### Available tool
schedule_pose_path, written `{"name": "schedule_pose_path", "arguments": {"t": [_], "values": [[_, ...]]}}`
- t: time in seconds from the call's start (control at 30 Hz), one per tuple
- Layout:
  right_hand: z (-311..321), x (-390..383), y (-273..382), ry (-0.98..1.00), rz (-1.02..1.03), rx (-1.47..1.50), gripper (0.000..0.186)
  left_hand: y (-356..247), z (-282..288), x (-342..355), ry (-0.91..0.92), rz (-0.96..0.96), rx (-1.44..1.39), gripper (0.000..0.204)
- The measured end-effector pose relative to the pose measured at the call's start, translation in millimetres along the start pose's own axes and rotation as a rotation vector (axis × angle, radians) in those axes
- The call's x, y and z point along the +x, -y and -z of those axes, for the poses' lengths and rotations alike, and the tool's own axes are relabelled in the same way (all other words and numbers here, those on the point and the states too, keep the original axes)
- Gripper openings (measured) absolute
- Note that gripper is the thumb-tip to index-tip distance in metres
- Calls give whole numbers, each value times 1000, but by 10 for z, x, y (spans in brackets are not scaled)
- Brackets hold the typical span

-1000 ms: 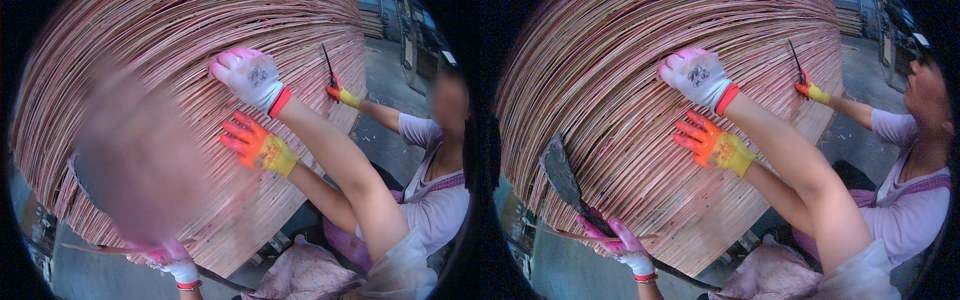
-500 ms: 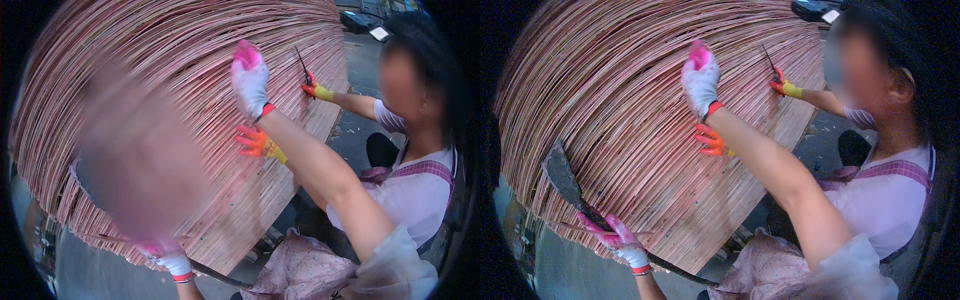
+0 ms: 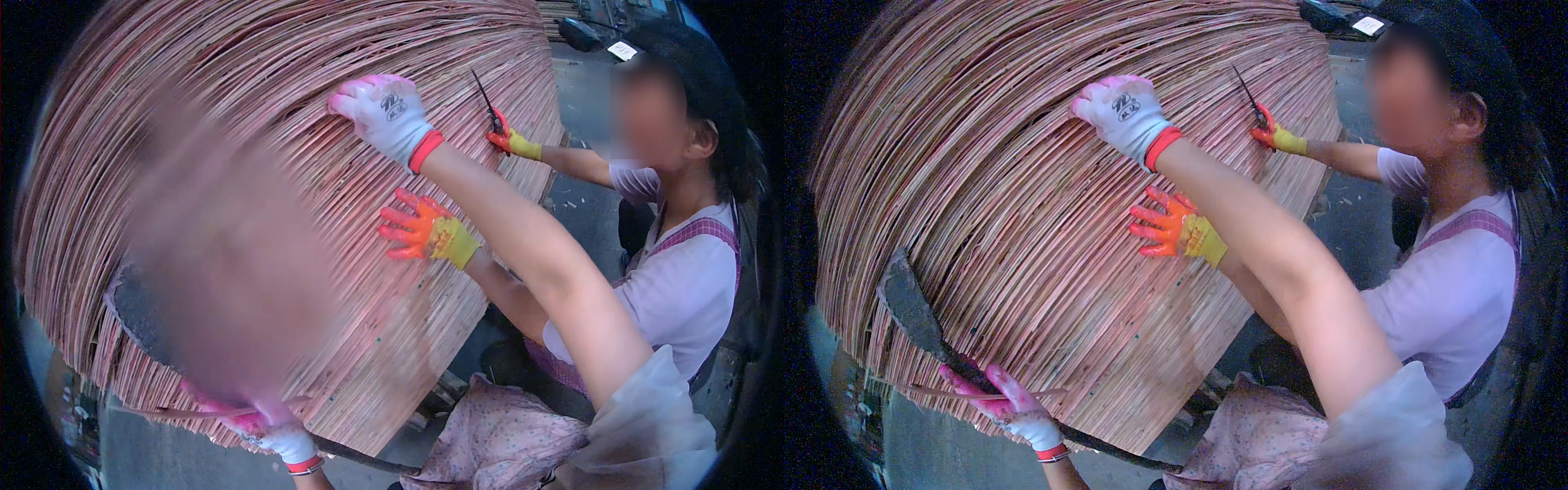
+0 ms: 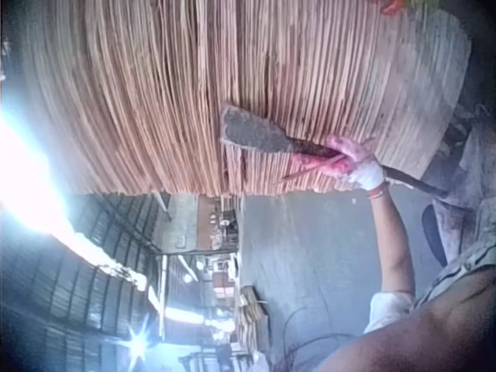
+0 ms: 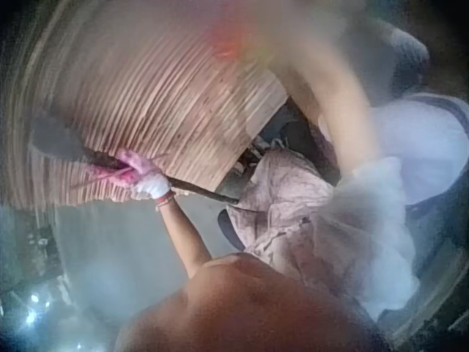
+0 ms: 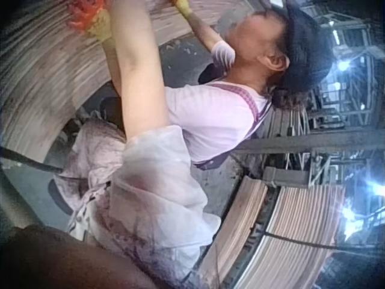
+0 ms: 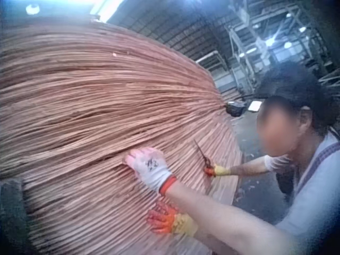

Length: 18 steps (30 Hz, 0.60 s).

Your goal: The person uses a spatula and a thin stick to apply and smooth a pinkish filler substance onto the edges of a large stack of wood veneer sheets.

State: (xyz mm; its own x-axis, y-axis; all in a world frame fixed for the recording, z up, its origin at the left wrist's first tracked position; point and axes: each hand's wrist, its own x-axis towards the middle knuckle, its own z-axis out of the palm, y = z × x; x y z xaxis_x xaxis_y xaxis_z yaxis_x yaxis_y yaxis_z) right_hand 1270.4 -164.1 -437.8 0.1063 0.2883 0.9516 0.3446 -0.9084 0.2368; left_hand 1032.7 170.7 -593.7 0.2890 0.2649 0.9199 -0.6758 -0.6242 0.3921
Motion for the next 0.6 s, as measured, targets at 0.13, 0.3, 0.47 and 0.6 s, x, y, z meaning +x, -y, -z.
{"name": "schedule_pose_path", "arguments": {"t": [0.13,0.3,0.47,0.6], "values": [[-8,32,-18,49,33,4,17,20,7,5,-73,32,-160,75],[-51,49,-48,57,56,26,16,71,-1,73,-12,27,124,80],[-110,-35,-8,4,65,-21,15,100,-84,124,-59,-112,130,79],[-145,-41,-11,-2,76,-22,14,-54,-100,141,-76,12,393,69]]}}
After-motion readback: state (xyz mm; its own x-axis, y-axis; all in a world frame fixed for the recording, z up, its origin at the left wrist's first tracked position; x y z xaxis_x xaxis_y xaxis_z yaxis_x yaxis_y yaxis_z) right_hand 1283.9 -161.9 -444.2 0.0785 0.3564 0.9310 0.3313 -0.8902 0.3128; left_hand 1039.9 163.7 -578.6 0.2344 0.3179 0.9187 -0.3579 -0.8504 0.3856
